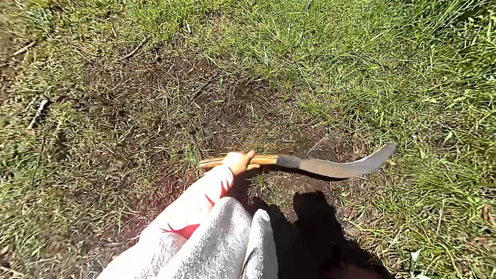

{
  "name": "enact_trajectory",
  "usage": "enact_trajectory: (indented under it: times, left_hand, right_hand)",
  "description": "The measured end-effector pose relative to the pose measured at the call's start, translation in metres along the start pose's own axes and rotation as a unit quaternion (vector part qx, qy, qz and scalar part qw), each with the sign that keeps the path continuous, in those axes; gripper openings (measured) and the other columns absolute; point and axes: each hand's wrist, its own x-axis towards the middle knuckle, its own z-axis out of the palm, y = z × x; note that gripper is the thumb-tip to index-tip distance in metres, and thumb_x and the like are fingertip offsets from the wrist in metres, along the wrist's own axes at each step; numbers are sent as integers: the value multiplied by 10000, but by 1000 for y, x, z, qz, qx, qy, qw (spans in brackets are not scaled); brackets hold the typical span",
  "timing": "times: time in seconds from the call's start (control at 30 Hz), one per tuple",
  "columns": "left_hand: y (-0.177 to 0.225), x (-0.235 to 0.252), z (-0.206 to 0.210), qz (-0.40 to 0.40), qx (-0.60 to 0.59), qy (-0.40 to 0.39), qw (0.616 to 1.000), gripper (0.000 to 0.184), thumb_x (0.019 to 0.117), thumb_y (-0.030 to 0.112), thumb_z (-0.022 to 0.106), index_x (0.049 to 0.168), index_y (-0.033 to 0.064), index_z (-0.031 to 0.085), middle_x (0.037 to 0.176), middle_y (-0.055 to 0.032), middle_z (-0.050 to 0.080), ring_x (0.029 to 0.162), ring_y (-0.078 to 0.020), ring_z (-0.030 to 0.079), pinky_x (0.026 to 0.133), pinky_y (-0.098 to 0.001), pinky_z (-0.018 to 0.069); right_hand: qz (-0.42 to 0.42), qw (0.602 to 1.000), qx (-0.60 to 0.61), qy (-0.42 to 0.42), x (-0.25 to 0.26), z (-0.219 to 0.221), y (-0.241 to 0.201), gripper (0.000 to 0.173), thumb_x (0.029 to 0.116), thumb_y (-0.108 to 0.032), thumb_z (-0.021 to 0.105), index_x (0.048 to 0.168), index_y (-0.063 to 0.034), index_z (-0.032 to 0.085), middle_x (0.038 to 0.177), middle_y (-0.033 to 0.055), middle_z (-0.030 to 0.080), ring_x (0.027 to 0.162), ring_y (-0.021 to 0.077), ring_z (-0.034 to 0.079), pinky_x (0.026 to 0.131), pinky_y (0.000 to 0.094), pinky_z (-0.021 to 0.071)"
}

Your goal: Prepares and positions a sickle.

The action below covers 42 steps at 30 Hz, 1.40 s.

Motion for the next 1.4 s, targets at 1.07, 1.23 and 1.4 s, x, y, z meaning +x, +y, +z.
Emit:
enact_trajectory:
  times: [1.07,1.23,1.4]
  left_hand:
    - [192,12,-16,-81,-78,21,993,676,1044,588,463,1371,4,559,1112,-294,697,1082,-489,677,919,-667,510]
    - [133,27,37,-153,-101,54,982,667,1026,601,488,1382,44,580,1110,-285,709,1077,-489,684,908,-671,526]
    - [102,-97,198,-493,-353,112,788,701,1066,579,409,1354,-31,601,1258,-327,654,1220,-482,623,1040,-643,457]
  right_hand:
    - [-285,911,221,199,88,-57,83,229,964,-62,545,1080,-11,736,973,129,731,882,185,708,837,299,586]
    - [-289,909,240,182,83,-58,84,221,970,-63,546,1087,-14,726,972,127,725,880,156,700,826,266,578]
    - [-268,920,237,161,83,-56,102,226,973,-58,544,1092,-7,728,1025,147,728,896,198,716,820,333,596]
